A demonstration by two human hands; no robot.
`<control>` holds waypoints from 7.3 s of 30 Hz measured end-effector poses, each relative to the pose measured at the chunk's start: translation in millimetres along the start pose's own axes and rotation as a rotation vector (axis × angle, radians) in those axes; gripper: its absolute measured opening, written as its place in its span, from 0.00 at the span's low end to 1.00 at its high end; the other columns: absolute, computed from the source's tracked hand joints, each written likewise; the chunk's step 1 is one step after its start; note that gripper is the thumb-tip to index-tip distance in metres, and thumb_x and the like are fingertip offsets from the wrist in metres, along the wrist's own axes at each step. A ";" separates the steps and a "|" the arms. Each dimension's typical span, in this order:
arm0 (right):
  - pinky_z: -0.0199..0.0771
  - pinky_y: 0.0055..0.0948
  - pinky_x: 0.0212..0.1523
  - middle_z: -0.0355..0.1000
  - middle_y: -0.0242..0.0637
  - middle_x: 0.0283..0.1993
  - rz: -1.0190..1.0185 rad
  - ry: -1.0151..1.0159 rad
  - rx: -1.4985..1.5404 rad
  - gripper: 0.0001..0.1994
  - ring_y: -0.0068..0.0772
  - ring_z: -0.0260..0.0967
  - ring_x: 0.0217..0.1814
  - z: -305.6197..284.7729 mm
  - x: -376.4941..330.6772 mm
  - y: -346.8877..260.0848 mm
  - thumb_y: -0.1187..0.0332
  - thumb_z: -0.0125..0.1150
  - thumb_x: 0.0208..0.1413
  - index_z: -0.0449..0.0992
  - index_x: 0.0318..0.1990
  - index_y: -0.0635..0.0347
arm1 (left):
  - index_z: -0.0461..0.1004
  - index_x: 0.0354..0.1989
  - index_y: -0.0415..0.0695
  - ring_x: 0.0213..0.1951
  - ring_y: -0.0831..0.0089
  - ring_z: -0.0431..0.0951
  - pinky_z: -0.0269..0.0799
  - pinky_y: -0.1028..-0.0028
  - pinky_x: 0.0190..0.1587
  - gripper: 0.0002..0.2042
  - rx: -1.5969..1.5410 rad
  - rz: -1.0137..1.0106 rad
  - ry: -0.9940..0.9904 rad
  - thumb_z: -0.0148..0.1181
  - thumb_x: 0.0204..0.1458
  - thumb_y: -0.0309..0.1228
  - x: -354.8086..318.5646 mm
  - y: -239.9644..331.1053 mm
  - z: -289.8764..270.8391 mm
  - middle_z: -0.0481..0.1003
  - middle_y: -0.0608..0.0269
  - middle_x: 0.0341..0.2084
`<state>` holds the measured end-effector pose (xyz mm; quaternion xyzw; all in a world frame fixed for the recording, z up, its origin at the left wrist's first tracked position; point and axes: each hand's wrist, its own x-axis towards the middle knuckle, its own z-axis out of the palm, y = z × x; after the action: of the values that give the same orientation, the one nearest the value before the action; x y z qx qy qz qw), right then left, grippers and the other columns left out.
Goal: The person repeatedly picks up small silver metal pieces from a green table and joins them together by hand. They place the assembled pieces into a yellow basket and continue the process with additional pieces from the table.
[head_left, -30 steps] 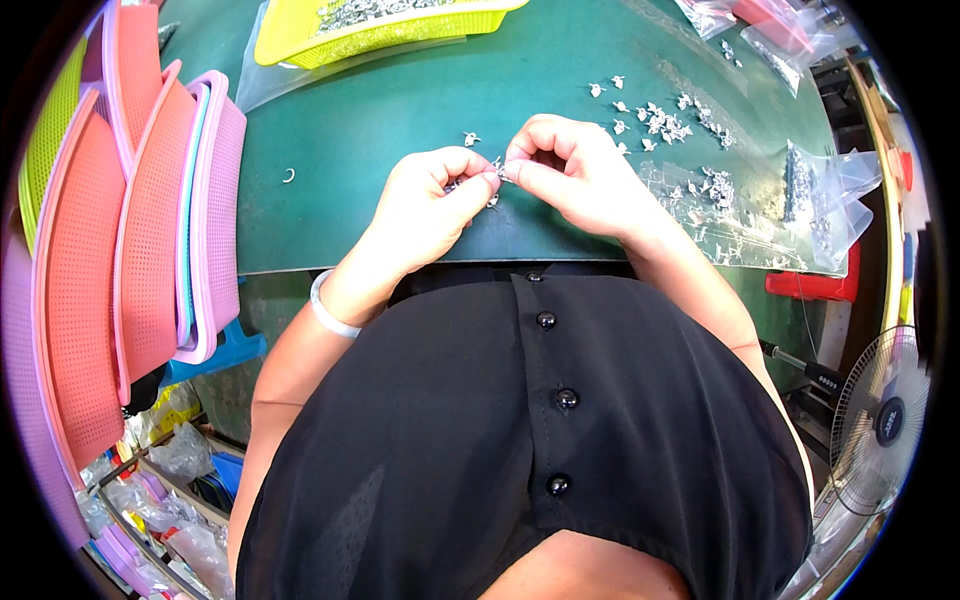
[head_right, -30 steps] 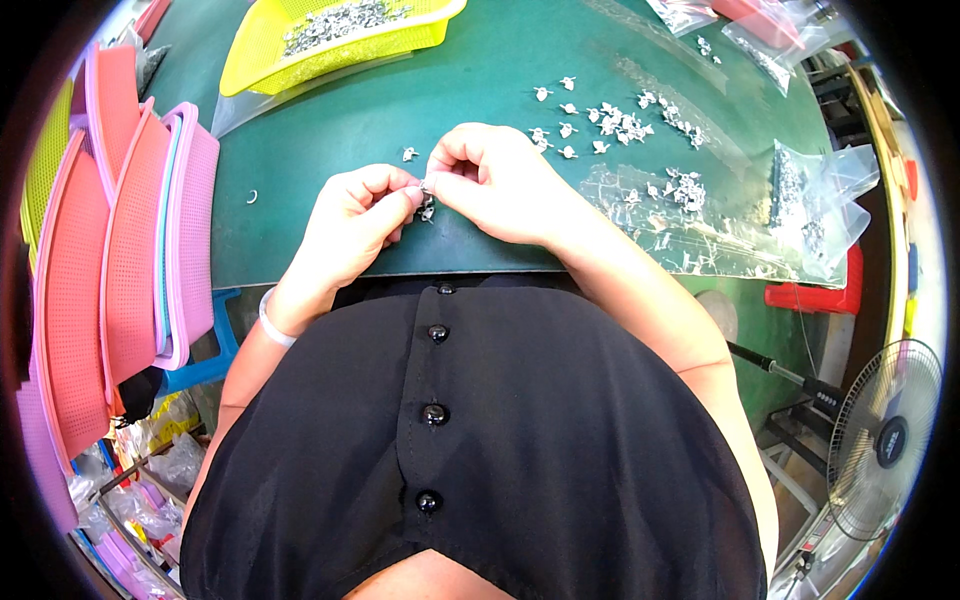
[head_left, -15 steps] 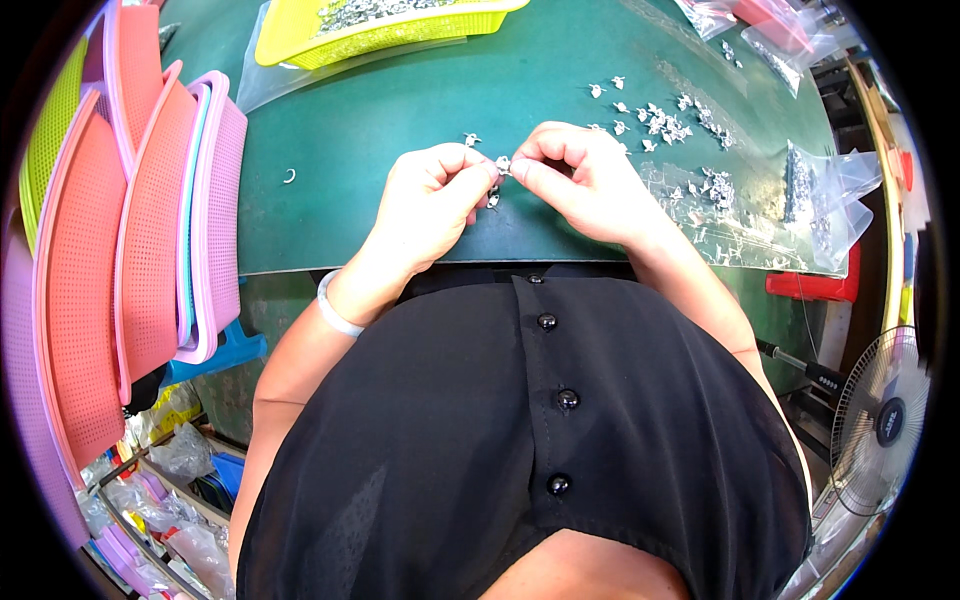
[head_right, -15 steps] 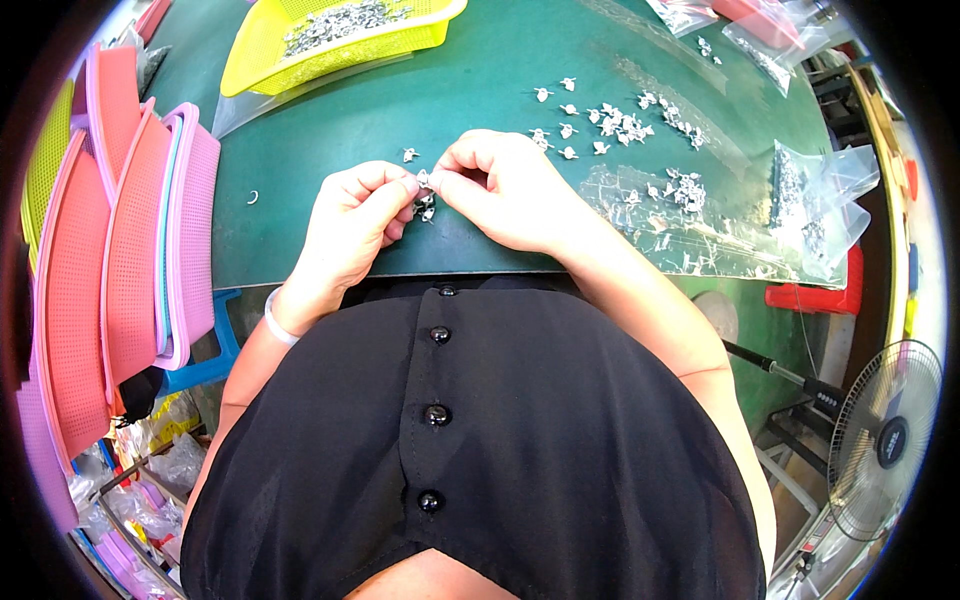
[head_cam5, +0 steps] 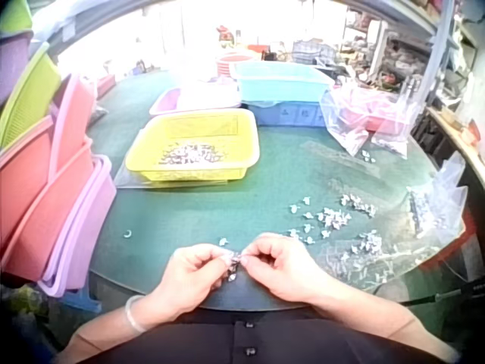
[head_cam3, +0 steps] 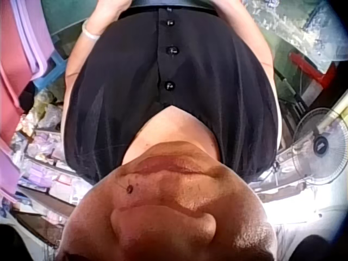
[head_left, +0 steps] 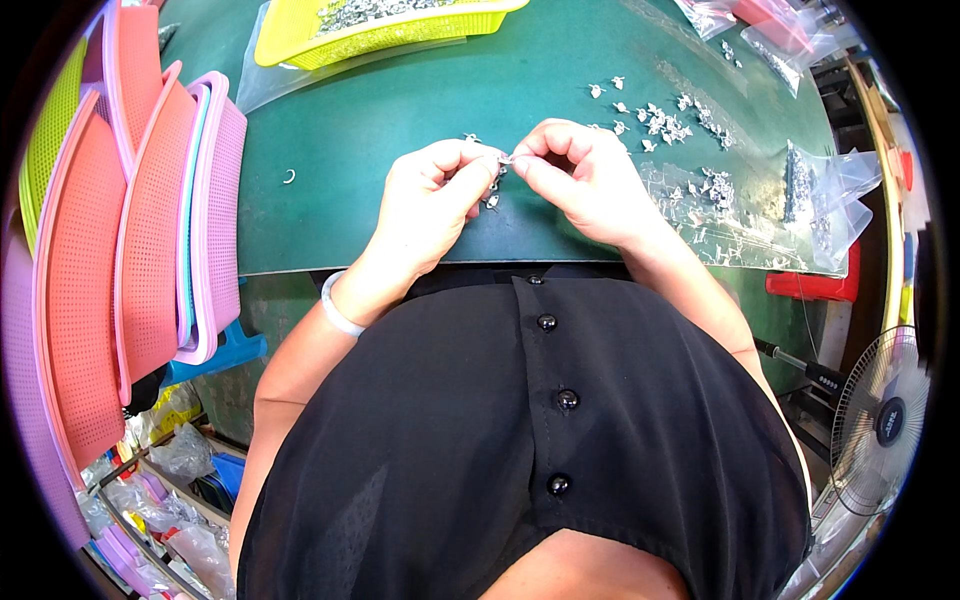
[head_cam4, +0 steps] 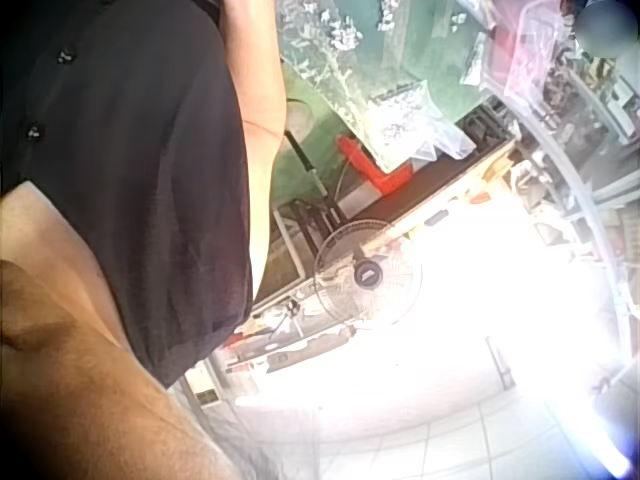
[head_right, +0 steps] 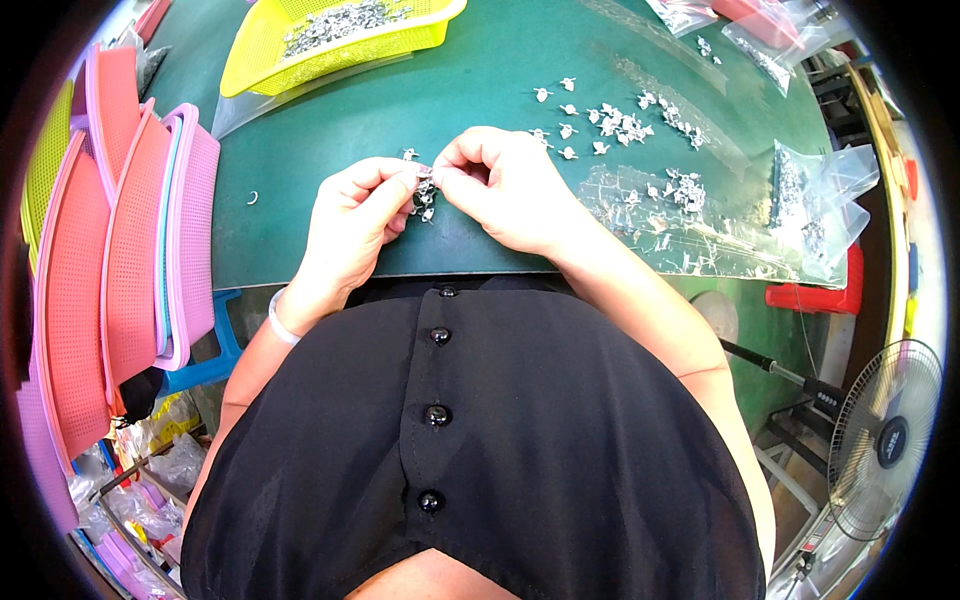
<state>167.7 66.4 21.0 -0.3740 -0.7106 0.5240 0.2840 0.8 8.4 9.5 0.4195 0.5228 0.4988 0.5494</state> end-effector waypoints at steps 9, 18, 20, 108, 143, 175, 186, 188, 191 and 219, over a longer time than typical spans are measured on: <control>0.68 0.28 0.31 0.68 0.36 0.28 -0.524 0.175 -0.365 0.03 0.35 0.67 0.31 2.8 3.8 5.8 0.75 0.60 0.40 0.72 0.24 0.63 | 0.75 0.36 0.41 0.19 0.89 0.63 0.56 0.90 0.20 0.06 -0.133 -0.084 -0.054 0.53 0.54 0.28 -2.7 3.7 -3.7 0.69 0.74 0.19; 0.68 0.31 0.32 0.69 0.34 0.29 -0.664 0.204 -0.502 0.04 0.37 0.67 0.33 5.6 5.9 3.8 0.75 0.60 0.39 0.72 0.25 0.60 | 0.74 0.32 0.42 0.20 0.88 0.65 0.60 0.88 0.22 0.05 -0.181 -0.108 -0.063 0.52 0.53 0.29 -2.6 3.4 -6.8 0.70 0.72 0.20; 0.68 0.31 0.33 0.68 0.35 0.29 -0.627 0.191 -0.527 0.04 0.37 0.66 0.34 5.9 6.3 5.2 0.74 0.60 0.40 0.72 0.26 0.59 | 0.73 0.31 0.42 0.20 0.86 0.65 0.61 0.87 0.22 0.05 -0.270 -0.160 -0.055 0.52 0.53 0.29 -1.0 3.2 -11.3 0.70 0.71 0.20; 0.67 0.33 0.34 0.66 0.37 0.28 -0.432 -0.083 -0.651 0.03 0.39 0.66 0.34 15.8 17.3 16.2 0.73 0.58 0.44 0.73 0.28 0.62 | 0.69 0.33 0.38 0.24 0.78 0.69 0.65 0.83 0.24 0.04 -0.435 -0.178 -0.021 0.51 0.51 0.25 2.1 -5.5 -38.3 0.71 0.61 0.25; 0.68 0.26 0.32 0.67 0.37 0.31 -0.487 0.072 -0.291 0.05 0.34 0.68 0.33 10.9 8.6 2.0 0.77 0.60 0.40 0.70 0.26 0.62 | 0.72 0.32 0.40 0.21 0.86 0.67 0.61 0.88 0.22 0.03 -0.276 -0.191 -0.122 0.55 0.51 0.25 -6.0 2.5 -20.8 0.72 0.69 0.23; 0.69 0.31 0.34 0.67 0.38 0.31 -0.465 0.079 -0.493 0.03 0.39 0.68 0.35 10.3 19.7 7.2 0.74 0.58 0.43 0.72 0.27 0.60 | 0.70 0.31 0.41 0.22 0.82 0.70 0.64 0.85 0.23 0.04 -0.366 -0.184 -0.105 0.53 0.53 0.28 -5.3 -4.9 -28.7 0.72 0.65 0.23; 0.69 0.35 0.36 0.66 0.36 0.28 -0.402 0.010 -0.811 0.04 0.40 0.67 0.36 21.0 48.7 18.2 0.69 0.57 0.44 0.75 0.26 0.58 | 0.67 0.34 0.36 0.28 0.73 0.74 0.74 0.78 0.30 0.06 -0.618 -0.160 -0.130 0.44 0.49 0.20 -1.9 -8.5 -45.3 0.73 0.56 0.29; 0.69 0.35 0.35 0.66 0.36 0.28 -0.444 0.000 -0.816 0.04 0.39 0.67 0.35 21.4 51.6 19.7 0.69 0.57 0.43 0.74 0.25 0.58 | 0.67 0.35 0.36 0.28 0.73 0.74 0.73 0.78 0.29 0.06 -0.604 -0.172 -0.114 0.46 0.50 0.22 -2.0 -7.8 -46.5 0.73 0.57 0.28; 0.68 0.34 0.35 0.66 0.35 0.28 -0.489 -0.015 -0.789 0.03 0.39 0.67 0.35 20.8 52.0 18.5 0.70 0.57 0.42 0.74 0.25 0.58 | 0.68 0.36 0.36 0.26 0.74 0.74 0.72 0.80 0.26 0.06 -0.542 -0.194 -0.076 0.48 0.52 0.25 -1.7 -6.0 -46.8 0.72 0.58 0.27; 0.68 0.34 0.33 0.66 0.37 0.28 -0.616 0.074 -0.533 0.03 0.40 0.66 0.33 21.9 22.4 -7.7 0.72 0.56 0.46 0.70 0.28 0.60 | 0.71 0.29 0.40 0.20 0.81 0.69 0.62 0.83 0.20 0.06 -0.358 -0.189 -0.052 0.51 0.53 0.29 -3.5 3.1 -28.0 0.71 0.65 0.21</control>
<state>136.0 72.0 22.2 -0.2228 -0.8895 0.1984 0.3462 -27.2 3.7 10.3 0.2771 0.4485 0.5192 0.6727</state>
